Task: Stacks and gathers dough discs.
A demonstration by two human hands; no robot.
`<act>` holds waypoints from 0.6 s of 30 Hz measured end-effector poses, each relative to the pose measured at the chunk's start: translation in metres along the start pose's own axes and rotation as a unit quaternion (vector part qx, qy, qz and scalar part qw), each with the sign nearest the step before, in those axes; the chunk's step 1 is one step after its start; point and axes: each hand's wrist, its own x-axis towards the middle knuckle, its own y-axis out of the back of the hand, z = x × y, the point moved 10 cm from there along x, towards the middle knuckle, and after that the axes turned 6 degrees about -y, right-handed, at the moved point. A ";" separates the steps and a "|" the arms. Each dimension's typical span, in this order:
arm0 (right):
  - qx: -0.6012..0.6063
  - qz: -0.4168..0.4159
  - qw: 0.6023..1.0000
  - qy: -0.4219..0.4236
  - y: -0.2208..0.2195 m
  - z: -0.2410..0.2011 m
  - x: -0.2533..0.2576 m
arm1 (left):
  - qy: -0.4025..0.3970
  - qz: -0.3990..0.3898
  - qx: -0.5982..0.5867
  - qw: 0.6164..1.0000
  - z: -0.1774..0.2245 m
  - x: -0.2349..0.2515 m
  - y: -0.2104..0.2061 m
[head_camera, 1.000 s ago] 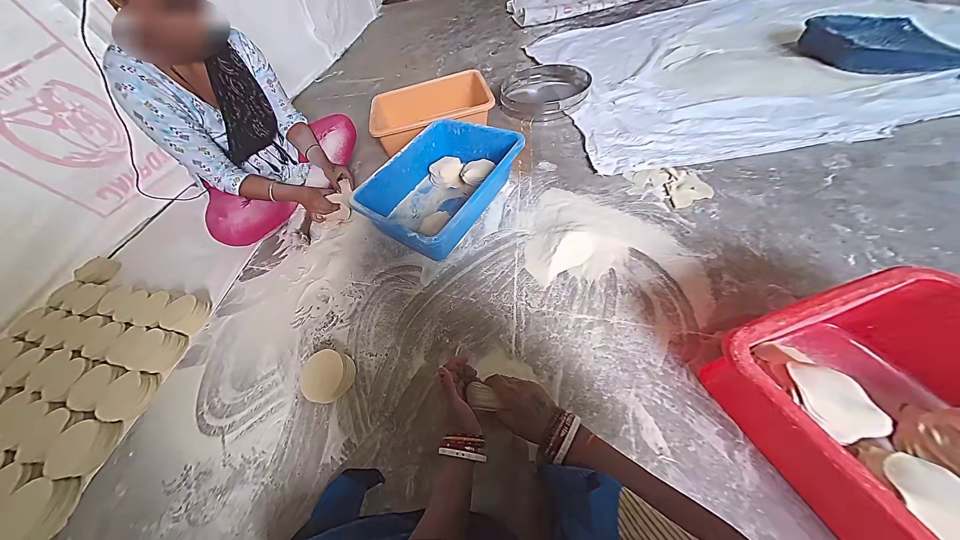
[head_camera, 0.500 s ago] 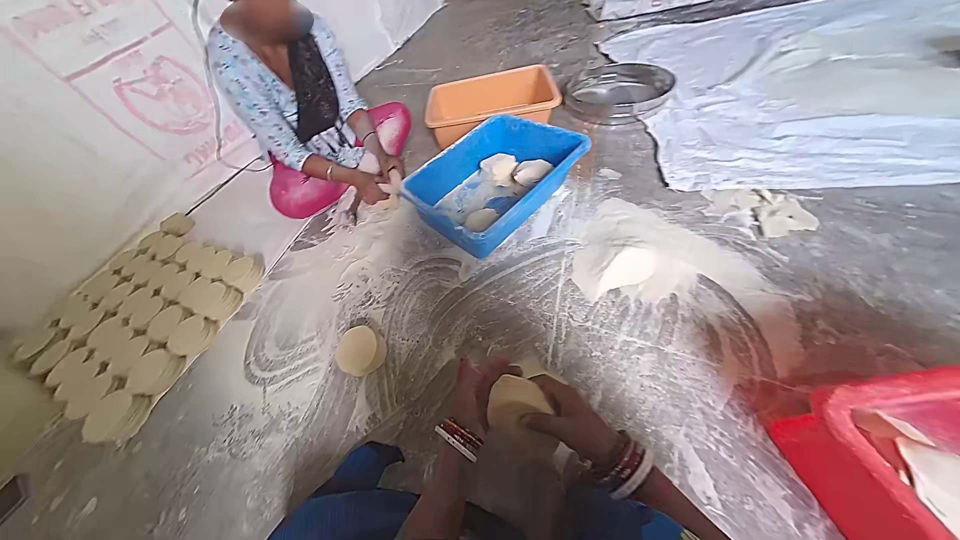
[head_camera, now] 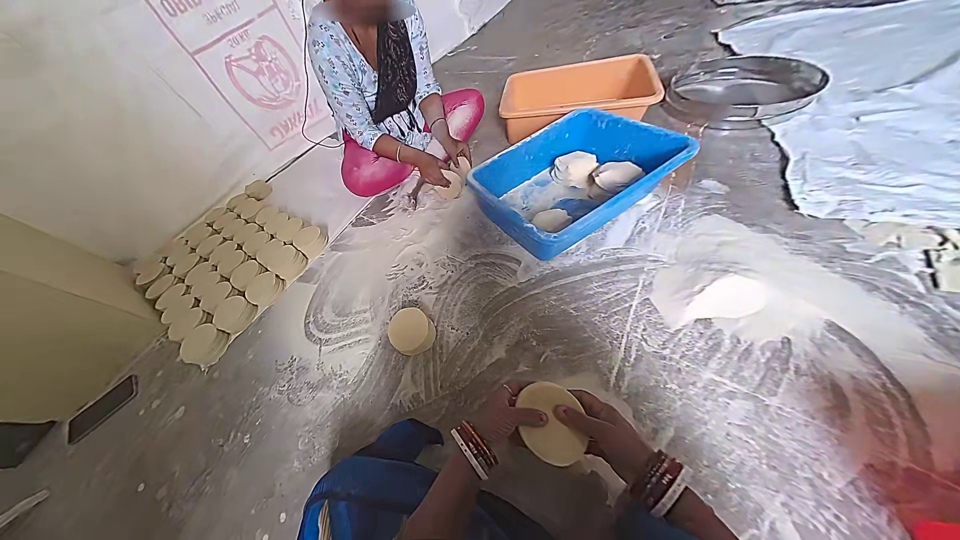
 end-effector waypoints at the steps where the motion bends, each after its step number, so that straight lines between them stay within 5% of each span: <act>1: -0.024 -0.001 1.000 0.002 -0.002 -0.004 0.000 | -0.009 0.010 -0.006 1.000 0.006 -0.002 0.010; 6: -0.005 0.055 0.998 0.012 0.035 -0.007 -0.004 | -0.103 0.136 -0.076 0.982 0.059 -0.022 0.099; 14: 0.125 0.109 0.981 0.102 0.130 -0.010 -0.065 | -0.263 0.397 -0.252 0.843 0.134 -0.034 0.289; 16: 0.144 0.110 0.974 0.139 0.151 -0.016 -0.080 | -0.281 0.440 -0.240 0.818 0.133 -0.039 0.323; 18: 0.164 0.155 0.957 0.182 0.174 -0.022 -0.101 | -0.286 0.442 -0.155 0.836 0.131 -0.042 0.340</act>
